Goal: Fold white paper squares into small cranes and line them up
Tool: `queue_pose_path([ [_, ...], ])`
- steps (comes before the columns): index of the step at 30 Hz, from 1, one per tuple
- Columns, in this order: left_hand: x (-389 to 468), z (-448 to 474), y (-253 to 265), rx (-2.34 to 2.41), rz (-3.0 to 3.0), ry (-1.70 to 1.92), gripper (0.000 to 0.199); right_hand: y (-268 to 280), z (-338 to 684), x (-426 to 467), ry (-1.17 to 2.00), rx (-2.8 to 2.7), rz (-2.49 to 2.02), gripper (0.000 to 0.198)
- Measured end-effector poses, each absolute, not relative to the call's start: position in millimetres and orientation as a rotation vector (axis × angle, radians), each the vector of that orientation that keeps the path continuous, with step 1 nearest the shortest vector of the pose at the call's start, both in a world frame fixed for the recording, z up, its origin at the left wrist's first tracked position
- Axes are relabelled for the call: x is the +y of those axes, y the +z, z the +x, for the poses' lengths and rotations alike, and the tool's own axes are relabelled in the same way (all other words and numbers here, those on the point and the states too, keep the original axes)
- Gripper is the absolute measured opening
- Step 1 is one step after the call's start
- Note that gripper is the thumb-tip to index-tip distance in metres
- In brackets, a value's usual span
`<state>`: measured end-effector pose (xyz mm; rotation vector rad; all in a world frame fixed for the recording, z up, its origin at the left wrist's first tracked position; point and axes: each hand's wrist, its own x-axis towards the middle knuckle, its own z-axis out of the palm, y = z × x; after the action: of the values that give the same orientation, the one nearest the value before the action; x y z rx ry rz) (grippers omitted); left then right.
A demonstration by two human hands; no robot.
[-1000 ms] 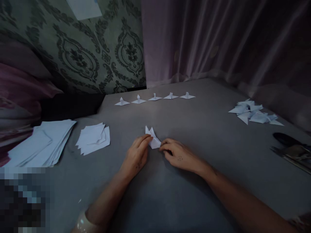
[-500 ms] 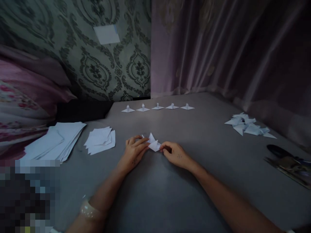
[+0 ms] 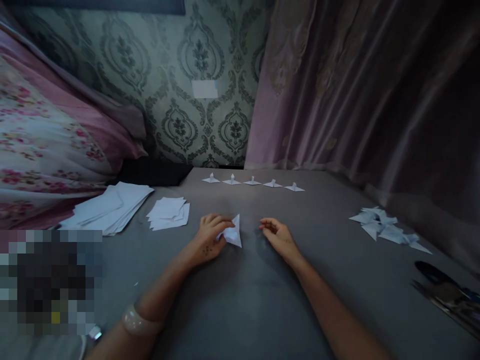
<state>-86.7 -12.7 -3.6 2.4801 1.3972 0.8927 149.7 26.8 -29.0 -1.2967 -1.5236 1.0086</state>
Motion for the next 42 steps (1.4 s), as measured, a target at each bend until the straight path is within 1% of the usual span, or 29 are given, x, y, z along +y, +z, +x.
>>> queue_pose_path([
  [3,-5,-109,-11,1.431,2.571,0.743,0.069,-38,147,25,0.979,-1.610,-1.276,0.029],
  [5,-1,-125,-15,1.506,2.534,0.730,0.075,-41,143,20,0.936,-1.696,-1.242,0.030],
  [7,0,-138,-17,1.469,2.496,0.689,0.072,-41,138,14,0.834,-1.869,-1.185,0.030],
  [11,-2,-138,-19,1.330,2.390,0.741,0.046,-35,128,5,0.669,-2.159,-1.063,0.028],
  [15,0,-120,-21,1.243,2.282,0.861,0.024,-29,119,8,0.673,-2.184,-1.086,0.024],
  [17,2,-114,-23,1.226,2.246,0.918,0.019,-29,114,14,0.704,-2.170,-1.075,0.020],
  [22,3,-111,-13,1.235,1.962,1.101,0.022,-25,98,31,0.925,-1.862,-1.046,0.016],
  [24,1,-108,-3,1.255,1.671,1.176,0.028,-18,93,36,0.999,-1.756,-1.049,0.023],
  [26,-1,-103,8,1.264,1.352,1.262,0.032,-8,91,37,1.057,-1.685,-1.038,0.034],
  [29,-2,-94,22,1.274,1.079,1.399,0.035,12,94,33,1.160,-1.533,-0.987,0.046],
  [31,-1,-87,29,1.296,0.997,1.452,0.035,23,98,27,1.072,-1.498,-0.963,0.044],
  [34,-2,-77,36,1.314,0.939,1.472,0.032,32,104,19,0.914,-1.520,-0.948,0.033],
  [40,-4,-60,36,1.348,0.911,1.493,0.033,24,109,15,0.712,-1.703,-0.994,0.025],
  [42,-5,-56,33,1.352,0.892,1.522,0.039,19,111,16,0.684,-1.727,-0.976,0.020],
])
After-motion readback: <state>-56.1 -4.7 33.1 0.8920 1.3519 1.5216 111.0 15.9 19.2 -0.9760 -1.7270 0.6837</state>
